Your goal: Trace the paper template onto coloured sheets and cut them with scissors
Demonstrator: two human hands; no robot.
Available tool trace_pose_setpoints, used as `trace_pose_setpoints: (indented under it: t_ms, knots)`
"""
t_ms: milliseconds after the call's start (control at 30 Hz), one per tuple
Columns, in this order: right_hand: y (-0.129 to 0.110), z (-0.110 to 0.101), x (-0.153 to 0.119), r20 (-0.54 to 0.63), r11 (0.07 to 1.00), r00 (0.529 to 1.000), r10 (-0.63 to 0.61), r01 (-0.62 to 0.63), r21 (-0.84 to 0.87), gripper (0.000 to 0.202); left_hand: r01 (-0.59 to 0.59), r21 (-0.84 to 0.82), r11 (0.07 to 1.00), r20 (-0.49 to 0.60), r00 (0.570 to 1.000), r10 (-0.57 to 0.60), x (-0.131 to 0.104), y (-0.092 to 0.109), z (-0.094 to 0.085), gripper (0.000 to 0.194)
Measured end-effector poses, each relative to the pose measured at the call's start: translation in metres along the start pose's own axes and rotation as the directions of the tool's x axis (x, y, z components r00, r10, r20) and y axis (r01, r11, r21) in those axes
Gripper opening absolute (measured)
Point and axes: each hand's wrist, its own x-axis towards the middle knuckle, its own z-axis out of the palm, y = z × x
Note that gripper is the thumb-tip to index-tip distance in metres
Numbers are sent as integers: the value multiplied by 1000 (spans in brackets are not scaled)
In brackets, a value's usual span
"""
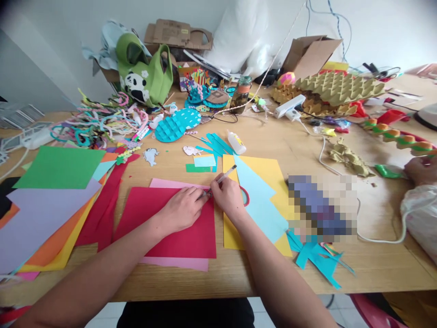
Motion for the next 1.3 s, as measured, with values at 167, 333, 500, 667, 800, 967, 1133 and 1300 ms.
trace_pose_setpoints:
  t_ms: [167,333,500,667,800,967,1133,1300]
  knots:
    - [-1,0,0,-14,1000,1000,-14,14,-6,15,2,9,1000,-3,1000,-2,-1,1,0,27]
    - [1,2,-2,-21,1000,1000,-10,10,2,16,22,11,1000,-1,1000,-22,-2,3,0,30]
    - [3,3,-2,-23,1000,1000,-20,21,3,17,34,22,999,24,999,-34,-2,6,-2,32]
    - [3,4,-2,-17,999,999,-36,37,25,17,40,20,999,29,999,-40,-2,7,-3,29]
    - [3,2,-3,-30,1000,999,-26,27,10,17,41,19,999,29,999,-41,-2,7,-2,30]
    - [2,1,-4,-34,1000,999,-27,27,-6,16,37,27,999,22,999,-38,-2,6,0,30]
    - [1,2,-4,-5,1000,1000,-23,23,7,15,33,21,999,23,999,-34,-2,6,0,30]
    - [1,1,-4,5,999,999,-36,35,18,15,36,15,999,17,999,-36,-2,6,0,30]
